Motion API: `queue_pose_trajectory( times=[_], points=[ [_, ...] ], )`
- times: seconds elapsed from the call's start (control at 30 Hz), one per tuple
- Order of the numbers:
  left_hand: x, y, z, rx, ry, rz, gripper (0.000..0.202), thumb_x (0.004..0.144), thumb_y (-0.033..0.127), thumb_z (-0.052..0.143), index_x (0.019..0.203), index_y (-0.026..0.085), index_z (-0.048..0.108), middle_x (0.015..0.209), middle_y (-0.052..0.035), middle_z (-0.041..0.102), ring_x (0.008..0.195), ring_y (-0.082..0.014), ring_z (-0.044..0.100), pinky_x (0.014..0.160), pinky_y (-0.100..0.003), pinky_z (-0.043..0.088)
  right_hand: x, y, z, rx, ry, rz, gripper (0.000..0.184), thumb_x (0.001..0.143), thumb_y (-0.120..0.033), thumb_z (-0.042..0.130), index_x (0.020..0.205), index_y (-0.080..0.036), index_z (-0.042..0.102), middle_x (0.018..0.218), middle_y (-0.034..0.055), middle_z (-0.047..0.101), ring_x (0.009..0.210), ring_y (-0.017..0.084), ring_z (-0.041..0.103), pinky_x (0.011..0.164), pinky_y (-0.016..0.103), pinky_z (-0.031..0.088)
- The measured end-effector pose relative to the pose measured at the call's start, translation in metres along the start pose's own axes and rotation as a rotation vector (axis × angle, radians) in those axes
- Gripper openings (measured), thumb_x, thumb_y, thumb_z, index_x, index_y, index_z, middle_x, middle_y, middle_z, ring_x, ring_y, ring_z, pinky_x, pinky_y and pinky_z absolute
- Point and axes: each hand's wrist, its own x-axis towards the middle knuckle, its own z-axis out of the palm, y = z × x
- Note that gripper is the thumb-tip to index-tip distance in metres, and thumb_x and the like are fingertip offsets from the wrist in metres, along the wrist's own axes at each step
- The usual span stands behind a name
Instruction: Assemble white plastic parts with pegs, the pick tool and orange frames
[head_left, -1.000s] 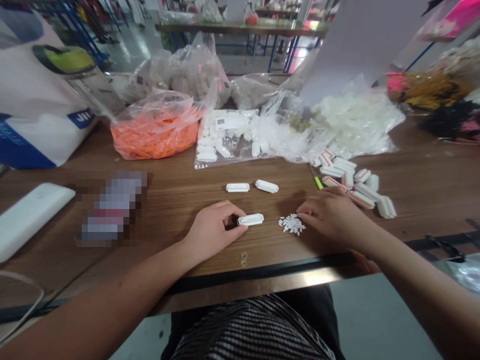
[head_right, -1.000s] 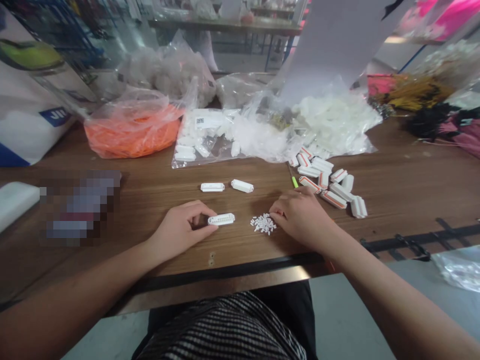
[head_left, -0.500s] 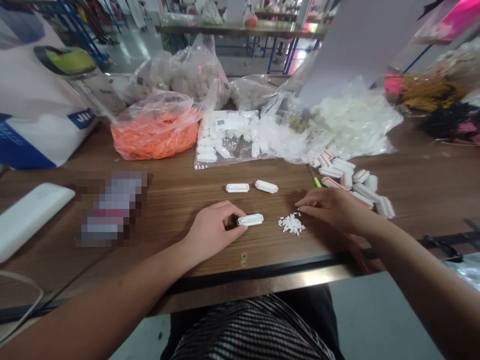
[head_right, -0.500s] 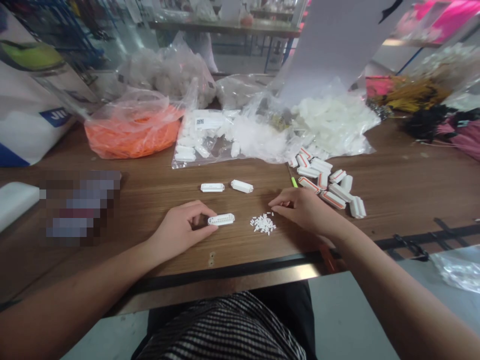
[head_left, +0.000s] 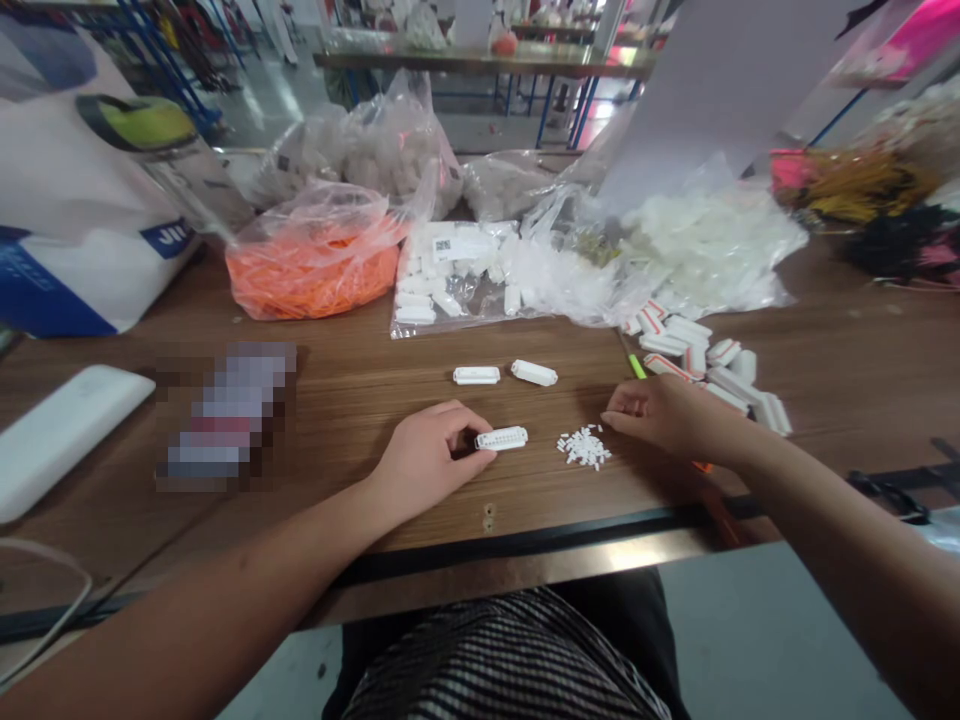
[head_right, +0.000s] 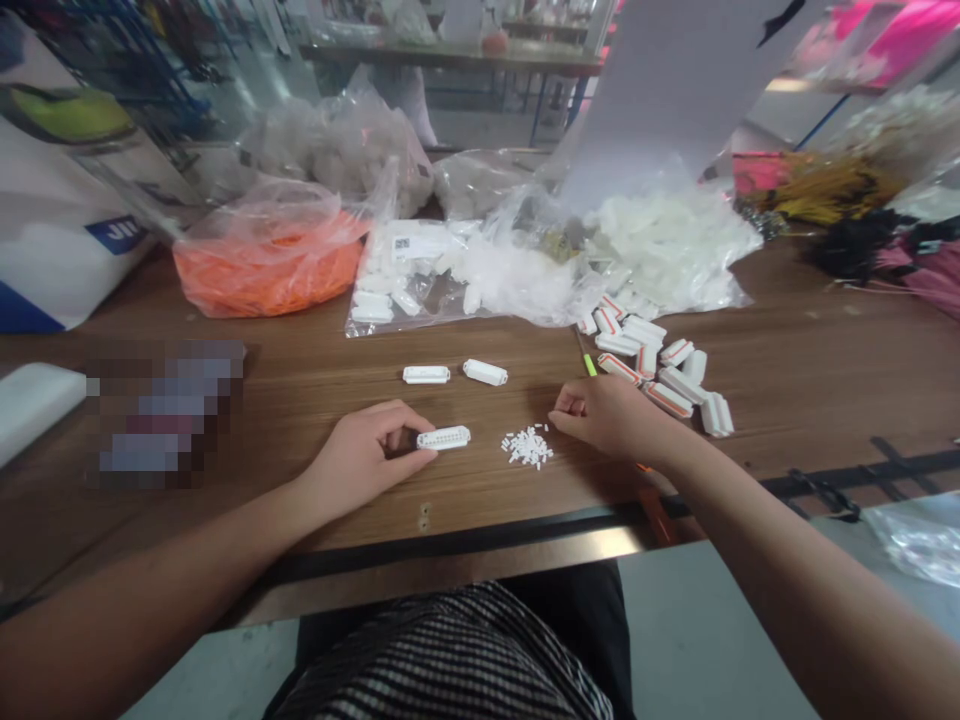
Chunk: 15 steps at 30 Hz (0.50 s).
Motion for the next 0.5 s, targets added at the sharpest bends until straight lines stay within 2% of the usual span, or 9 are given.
queue_pose_trajectory(
  times=[0.13, 0.27, 0.4, 0.5],
  points=[
    [0.0, 0.0, -0.001, 0.006, 0.001, -0.001, 0.01, 0.078, 0.024, 0.068, 0.087, 0.022, 0.07, 0.071, 0.0023, 0.058, 0.06, -0.0114, 0.049, 0.059, -0.025, 0.038, -0.002, 0.006, 0.003, 0.082, 0.003, 0.036, 0.018, 0.078, -0.032, 0.058, 0.065, -0.022, 0.066, 0.05, -0.0019, 0.06, 0.045, 0.013, 0.049, 0.045, 0.027, 0.035],
    [0.0, 0.001, -0.001, 0.002, 0.0, -0.001, 0.01, 0.077, 0.024, 0.067, 0.086, 0.021, 0.07, 0.07, 0.0023, 0.057, 0.059, -0.0112, 0.049, 0.059, -0.025, 0.037, -0.004, 0.002, 0.008, 0.177, 0.059, 0.029, 0.017, 0.078, -0.032, 0.059, 0.066, -0.021, 0.063, 0.054, -0.0006, 0.061, 0.049, 0.013, 0.05, 0.048, 0.028, 0.037],
    [0.0, 0.001, 0.0, -0.014, 0.007, -0.009, 0.01, 0.077, 0.026, 0.067, 0.087, 0.022, 0.07, 0.07, 0.0026, 0.057, 0.058, -0.0107, 0.047, 0.058, -0.025, 0.037, -0.006, -0.026, 0.014, 0.433, 0.097, -0.074, 0.02, 0.084, -0.038, 0.056, 0.076, -0.02, 0.063, 0.062, -0.0002, 0.064, 0.054, 0.013, 0.054, 0.051, 0.026, 0.041],
    [0.0, 0.001, 0.001, -0.005, 0.011, 0.0, 0.01, 0.078, 0.026, 0.067, 0.087, 0.022, 0.071, 0.069, 0.0028, 0.057, 0.059, -0.0108, 0.047, 0.058, -0.024, 0.037, -0.002, -0.054, 0.021, 0.452, 0.077, -0.201, 0.019, 0.087, -0.034, 0.055, 0.075, -0.02, 0.062, 0.063, -0.0012, 0.063, 0.056, 0.012, 0.055, 0.055, 0.025, 0.041]
  ],
)
